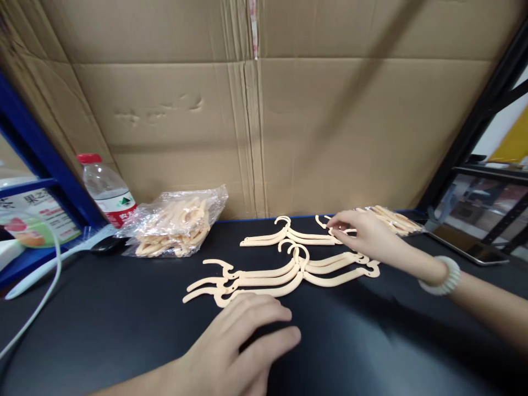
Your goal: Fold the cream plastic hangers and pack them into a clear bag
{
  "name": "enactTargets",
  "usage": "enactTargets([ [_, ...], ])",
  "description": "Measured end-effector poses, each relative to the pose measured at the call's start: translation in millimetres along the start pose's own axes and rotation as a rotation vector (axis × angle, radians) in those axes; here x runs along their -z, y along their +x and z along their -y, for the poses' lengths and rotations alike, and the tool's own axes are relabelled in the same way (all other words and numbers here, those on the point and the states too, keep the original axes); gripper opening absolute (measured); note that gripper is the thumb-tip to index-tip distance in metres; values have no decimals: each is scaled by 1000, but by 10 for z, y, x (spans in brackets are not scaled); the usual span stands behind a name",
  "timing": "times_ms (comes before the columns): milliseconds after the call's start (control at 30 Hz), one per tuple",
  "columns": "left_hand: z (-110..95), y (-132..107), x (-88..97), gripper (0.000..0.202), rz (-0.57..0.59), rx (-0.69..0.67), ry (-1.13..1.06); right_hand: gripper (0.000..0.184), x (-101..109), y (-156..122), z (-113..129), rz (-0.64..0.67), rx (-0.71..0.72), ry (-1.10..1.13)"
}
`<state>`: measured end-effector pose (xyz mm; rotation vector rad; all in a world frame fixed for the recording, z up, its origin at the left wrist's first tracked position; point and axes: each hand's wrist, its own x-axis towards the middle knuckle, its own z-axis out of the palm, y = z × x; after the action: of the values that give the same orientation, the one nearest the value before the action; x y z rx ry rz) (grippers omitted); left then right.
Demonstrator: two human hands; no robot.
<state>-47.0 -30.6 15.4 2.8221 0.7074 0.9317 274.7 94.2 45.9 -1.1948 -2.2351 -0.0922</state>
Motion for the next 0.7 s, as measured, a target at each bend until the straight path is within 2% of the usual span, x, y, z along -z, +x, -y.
enactTargets([
  [67, 68, 115, -49, 49, 68, -20, -24, 17, 47, 152, -170, 117, -125, -61],
  [133, 107, 163, -87, 46, 101, 1, -49, 17, 96, 297, -337, 272, -241, -130],
  [233, 119, 156, -103, 42, 144, -9, -58, 14, 101, 465, -549, 390, -320, -186],
  [300, 113, 146, -98, 43, 171, -18, -53, 14, 34, 537, -650, 430, -369, -223],
  [433, 119, 143, -100, 42, 169, -4, -48, 25, -192, 608, -749, 485, -479, -308],
  [567, 144, 123, -125, 42, 158, -7, -49, 25, -377, 639, -780, 483, -557, -374],
  [700, 148, 105, -133, 42, 159, -1, -50, 24, -463, 678, -843, 461, -650, -370],
])
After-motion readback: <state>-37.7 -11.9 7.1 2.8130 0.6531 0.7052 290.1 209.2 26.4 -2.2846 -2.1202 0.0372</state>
